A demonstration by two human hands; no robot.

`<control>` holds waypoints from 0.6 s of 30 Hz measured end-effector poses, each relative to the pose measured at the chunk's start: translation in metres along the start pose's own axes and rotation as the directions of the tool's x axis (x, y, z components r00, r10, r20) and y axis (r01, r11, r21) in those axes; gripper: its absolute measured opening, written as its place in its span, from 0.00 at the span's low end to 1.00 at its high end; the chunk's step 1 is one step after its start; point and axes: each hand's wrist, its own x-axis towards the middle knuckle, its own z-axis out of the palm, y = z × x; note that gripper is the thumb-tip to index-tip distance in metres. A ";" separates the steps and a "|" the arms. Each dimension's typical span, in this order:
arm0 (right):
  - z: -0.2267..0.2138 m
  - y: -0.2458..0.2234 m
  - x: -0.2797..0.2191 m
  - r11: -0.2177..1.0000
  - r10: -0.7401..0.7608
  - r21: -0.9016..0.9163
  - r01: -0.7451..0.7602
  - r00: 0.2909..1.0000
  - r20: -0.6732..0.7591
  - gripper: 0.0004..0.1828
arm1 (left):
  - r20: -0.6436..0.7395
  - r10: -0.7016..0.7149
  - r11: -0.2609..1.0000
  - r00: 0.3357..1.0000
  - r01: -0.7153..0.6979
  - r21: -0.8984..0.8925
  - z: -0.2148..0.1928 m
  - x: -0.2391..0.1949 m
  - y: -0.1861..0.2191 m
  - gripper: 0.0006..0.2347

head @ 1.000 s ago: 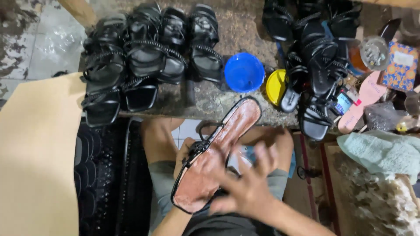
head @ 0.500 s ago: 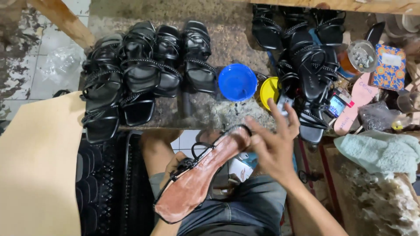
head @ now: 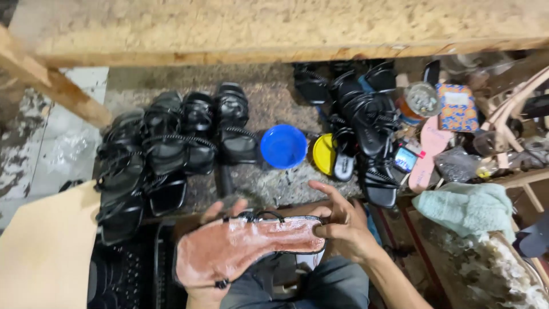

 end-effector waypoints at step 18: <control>-0.018 -0.205 0.035 0.504 -0.756 -0.024 0.863 0.428 -0.495 0.30 | -0.209 0.652 0.240 0.729 0.063 0.969 -0.046 0.067 -0.021 0.07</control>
